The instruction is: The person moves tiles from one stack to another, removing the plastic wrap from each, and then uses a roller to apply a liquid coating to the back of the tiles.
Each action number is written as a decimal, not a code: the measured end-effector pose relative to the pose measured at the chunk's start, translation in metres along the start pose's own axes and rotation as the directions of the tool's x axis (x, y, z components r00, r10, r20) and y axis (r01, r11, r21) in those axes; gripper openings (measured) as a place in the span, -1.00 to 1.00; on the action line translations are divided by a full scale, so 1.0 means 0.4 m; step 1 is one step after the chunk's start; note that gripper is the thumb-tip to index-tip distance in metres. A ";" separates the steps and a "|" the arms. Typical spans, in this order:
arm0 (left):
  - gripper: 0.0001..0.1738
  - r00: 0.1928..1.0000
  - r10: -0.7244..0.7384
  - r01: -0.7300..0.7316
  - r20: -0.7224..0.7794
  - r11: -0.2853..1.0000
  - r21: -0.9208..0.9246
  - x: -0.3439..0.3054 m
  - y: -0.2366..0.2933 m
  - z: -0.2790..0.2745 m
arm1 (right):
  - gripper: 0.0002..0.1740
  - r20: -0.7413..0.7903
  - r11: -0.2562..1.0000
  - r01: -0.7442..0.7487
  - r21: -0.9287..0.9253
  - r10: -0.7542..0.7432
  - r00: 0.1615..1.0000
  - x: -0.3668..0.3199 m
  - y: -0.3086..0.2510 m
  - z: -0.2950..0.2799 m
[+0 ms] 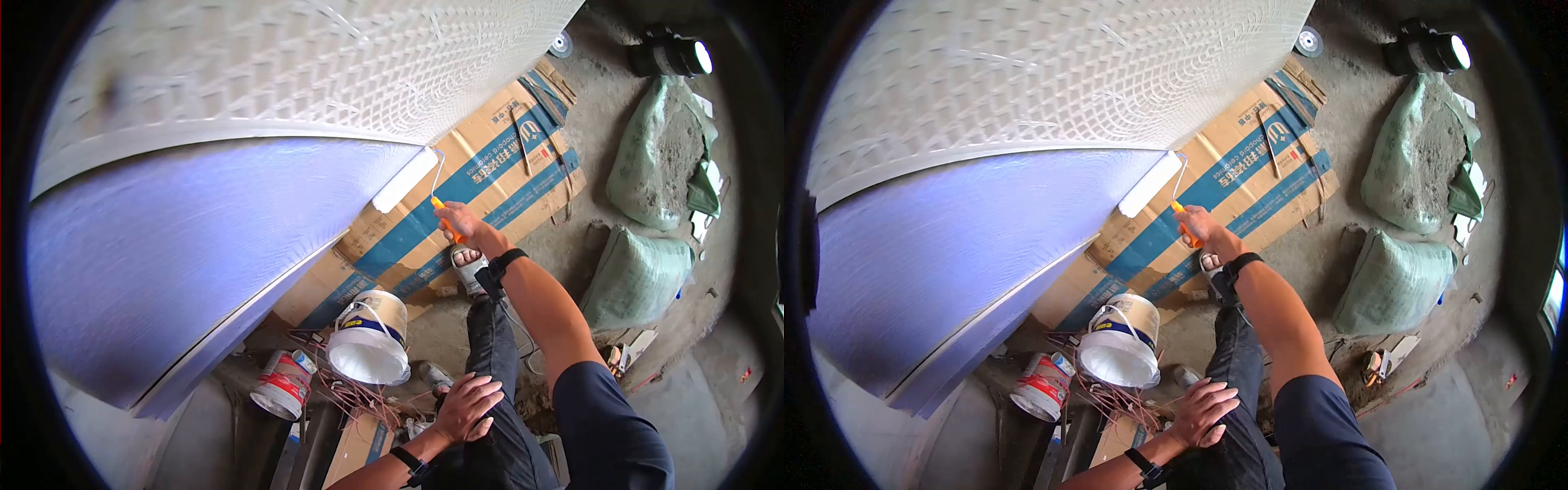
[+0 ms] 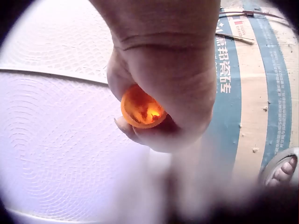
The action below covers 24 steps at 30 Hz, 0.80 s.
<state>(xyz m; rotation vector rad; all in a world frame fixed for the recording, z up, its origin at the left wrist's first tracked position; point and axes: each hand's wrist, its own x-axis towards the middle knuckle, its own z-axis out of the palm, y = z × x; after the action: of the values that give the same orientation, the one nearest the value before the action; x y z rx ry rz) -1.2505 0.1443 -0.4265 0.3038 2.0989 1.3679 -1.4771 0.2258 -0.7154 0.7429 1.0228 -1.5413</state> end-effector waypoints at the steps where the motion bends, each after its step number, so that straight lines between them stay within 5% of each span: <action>1: -0.36 1.000 0.003 -0.003 -0.004 1.000 0.002 -0.003 0.003 0.002 | -0.77 -0.004 1.000 0.003 -0.013 -0.003 1.000 -0.025 -0.009 0.011; 12: -0.53 0.999 0.046 -0.044 -0.019 0.996 0.074 -0.043 0.096 0.114 | -0.70 0.152 0.988 0.147 -0.042 -0.139 0.979 -0.444 -0.135 0.186; 24: -0.64 0.968 -0.119 0.157 -0.222 0.974 0.161 -0.276 0.064 0.071 | -0.71 0.272 0.958 0.283 -0.052 -0.259 0.927 -0.802 -0.216 0.405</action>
<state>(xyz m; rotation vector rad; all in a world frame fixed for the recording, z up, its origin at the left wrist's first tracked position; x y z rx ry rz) -1.1498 0.1221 -0.3718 0.0824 2.3753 1.1769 -1.4826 0.2232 -0.3459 0.3286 1.0178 -1.7634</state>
